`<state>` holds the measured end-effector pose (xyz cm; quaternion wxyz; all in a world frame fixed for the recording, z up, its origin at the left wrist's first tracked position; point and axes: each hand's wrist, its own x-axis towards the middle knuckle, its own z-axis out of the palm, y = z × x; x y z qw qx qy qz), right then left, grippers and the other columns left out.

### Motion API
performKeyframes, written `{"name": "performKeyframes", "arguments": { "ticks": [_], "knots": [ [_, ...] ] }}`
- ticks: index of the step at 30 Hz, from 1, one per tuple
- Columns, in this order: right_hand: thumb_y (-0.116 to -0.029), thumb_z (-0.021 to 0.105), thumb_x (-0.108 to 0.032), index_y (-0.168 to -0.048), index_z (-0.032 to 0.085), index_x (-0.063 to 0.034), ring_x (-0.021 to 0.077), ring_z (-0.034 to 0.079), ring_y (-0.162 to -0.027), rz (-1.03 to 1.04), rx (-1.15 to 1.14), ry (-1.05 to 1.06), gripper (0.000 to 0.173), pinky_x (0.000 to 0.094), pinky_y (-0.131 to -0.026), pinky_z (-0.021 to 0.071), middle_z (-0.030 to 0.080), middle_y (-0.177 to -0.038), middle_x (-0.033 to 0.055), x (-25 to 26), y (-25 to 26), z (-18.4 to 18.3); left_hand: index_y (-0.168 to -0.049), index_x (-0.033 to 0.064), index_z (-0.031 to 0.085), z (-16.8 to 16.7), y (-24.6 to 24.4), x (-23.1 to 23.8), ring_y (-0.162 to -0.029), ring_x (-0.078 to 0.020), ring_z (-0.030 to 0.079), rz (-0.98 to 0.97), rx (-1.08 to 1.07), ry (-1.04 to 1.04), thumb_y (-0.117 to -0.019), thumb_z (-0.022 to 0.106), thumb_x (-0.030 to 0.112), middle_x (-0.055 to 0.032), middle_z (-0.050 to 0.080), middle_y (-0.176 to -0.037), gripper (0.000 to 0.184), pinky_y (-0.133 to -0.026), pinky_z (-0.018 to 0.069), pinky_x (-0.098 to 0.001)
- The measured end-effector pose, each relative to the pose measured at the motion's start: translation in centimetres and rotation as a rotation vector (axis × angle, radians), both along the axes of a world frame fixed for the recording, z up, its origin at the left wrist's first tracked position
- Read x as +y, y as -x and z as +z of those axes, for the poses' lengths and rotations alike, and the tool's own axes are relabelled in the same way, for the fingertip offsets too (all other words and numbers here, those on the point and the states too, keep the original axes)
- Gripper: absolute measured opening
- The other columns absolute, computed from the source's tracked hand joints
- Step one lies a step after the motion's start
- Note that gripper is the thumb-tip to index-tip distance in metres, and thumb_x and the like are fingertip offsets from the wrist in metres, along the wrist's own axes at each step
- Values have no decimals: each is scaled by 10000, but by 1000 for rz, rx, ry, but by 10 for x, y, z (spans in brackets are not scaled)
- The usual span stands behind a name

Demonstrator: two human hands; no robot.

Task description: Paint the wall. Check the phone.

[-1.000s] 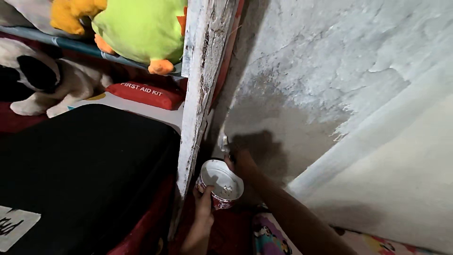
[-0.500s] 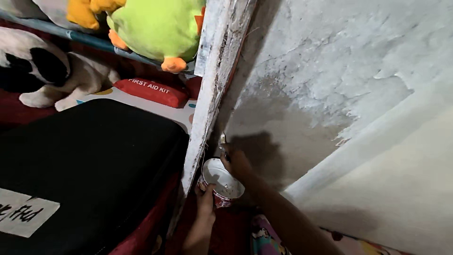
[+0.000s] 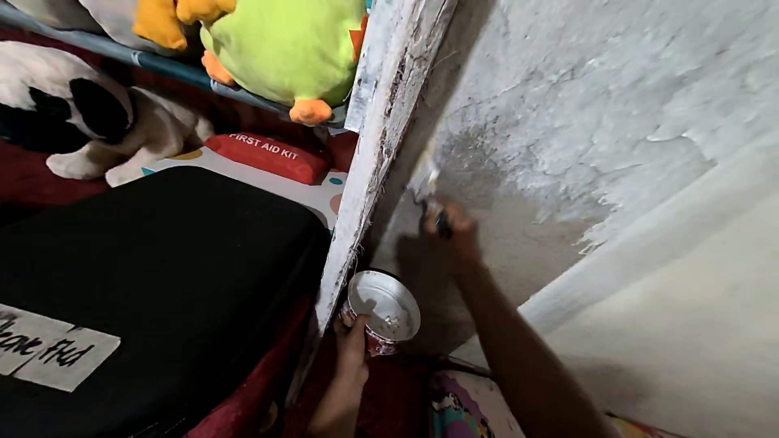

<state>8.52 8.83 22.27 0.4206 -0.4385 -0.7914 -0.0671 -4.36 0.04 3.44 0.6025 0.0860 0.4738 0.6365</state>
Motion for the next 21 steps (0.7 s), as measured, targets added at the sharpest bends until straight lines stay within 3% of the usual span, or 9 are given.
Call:
{"name": "performKeyframes", "arguments": {
  "ticks": [2,5,8,9,12,15,18,20,21],
  "knots": [
    [-1030,564,-198,-1321,610,33,303,680,-932,-35,-123,380,375,463,-874,557,695,-1060,204,-9,1,-40,-1545,171,297,1,1,0,-964,-360,662,4,-4,-8,-953,680,158,-242,615,-1209,706,-701,576,-512],
    [-1053,520,-220,-1348,612,11,287,675,-929,-23,-245,577,385,438,-888,545,696,-1049,186,-10,-3,-49,-1549,180,287,-1,0,0,-955,-355,663,2,0,-8,-952,684,161,-236,616,-1200,717,-690,575,-506],
    [-1014,612,-156,-1202,693,15,315,687,-859,28,-212,336,267,504,-820,562,712,-991,197,-7,-17,3,-1556,188,281,-4,-1,0,-991,-364,660,-1,8,-6,-956,677,161,-239,609,-1234,719,-716,578,-526],
    [-1001,630,-138,-1229,692,8,324,696,-818,61,-184,177,278,520,-763,577,720,-994,211,-3,-26,23,-1557,186,283,-5,-2,0,-989,-364,661,-2,14,-4,-954,676,163,-241,608,-1237,720,-717,578,-525],
    [-1014,572,-181,-1307,661,-7,229,652,-728,47,-49,-186,353,416,-679,552,715,-980,193,-2,-37,88,-1574,205,270,-4,-2,1,-1007,-379,649,-7,20,19,-957,673,180,-252,595,-1260,737,-737,568,-541],
    [-1040,559,-205,-1349,625,12,145,693,-814,54,138,-374,384,314,-772,581,720,-1069,179,3,-38,111,-1563,201,282,-3,-1,2,-978,-377,658,-4,13,29,-957,676,185,-252,611,-1222,723,-704,572,-527],
    [-1026,571,-171,-1363,615,0,194,650,-754,48,161,-232,381,374,-695,556,708,-1041,188,6,-33,55,-1557,195,288,-3,0,2,-962,-370,665,-5,0,14,-955,676,179,-246,621,-1203,716,-695,575,-519],
    [-1008,597,-152,-1340,620,1,242,674,-811,22,130,4,366,434,-741,580,708,-1024,184,2,-28,-4,-1555,188,288,-3,1,1,-975,-369,667,-5,-9,1,-957,673,167,-242,622,-1211,712,-712,578,-526],
    [-1002,601,-161,-1320,630,11,232,651,-790,4,121,117,363,415,-729,564,698,-978,176,-3,-26,-29,-1551,187,286,-4,1,0,-978,-366,668,-6,-10,-6,-957,670,166,-240,622,-1210,707,-717,581,-526]
  ]
}}
